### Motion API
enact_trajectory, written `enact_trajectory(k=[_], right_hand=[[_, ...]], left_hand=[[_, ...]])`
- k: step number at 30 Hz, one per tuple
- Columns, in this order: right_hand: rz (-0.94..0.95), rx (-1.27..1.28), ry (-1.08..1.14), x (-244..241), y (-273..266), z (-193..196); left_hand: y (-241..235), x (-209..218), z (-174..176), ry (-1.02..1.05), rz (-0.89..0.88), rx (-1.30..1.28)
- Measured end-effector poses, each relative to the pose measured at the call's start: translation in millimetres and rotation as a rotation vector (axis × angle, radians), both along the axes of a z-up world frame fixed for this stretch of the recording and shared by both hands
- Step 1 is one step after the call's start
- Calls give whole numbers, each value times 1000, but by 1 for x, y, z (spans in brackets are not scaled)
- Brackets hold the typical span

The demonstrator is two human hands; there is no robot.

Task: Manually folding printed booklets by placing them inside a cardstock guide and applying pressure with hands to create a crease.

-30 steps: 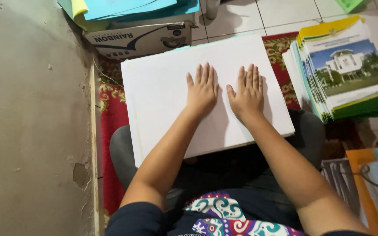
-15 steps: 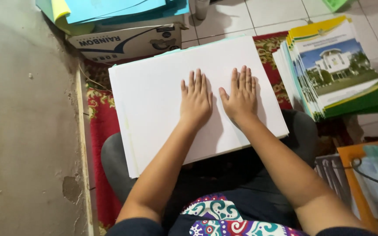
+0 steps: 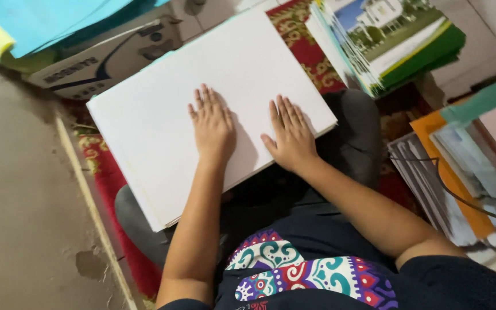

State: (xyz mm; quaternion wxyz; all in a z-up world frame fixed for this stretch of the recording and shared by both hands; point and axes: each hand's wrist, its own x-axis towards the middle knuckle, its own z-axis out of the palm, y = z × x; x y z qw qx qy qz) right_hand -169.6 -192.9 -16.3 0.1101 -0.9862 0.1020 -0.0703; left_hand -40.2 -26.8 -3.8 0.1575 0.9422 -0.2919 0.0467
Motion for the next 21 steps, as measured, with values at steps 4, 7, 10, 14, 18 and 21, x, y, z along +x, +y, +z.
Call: enact_trajectory(k=[4, 7, 10, 14, 18, 21], right_hand=[[-7, 155, -362, -42, -48, -13], [-160, 93, -601, -46, -115, -14], [-318, 66, -544, -47, -174, -13], [-445, 107, -318, -40, -229, -27], [-537, -41, -210, -34, -247, -40], [-563, -56, -163, -33, -245, -41]], left_hand=[[2, -1, 3, 0, 13, -22], [2, -2, 6, 13, 26, -7], [-1, -7, 23, 40, 29, -47], [-4, -9, 31, 84, 49, -61], [-4, -9, 32, 90, 52, -62], [-4, -8, 32, 63, 35, -80]])
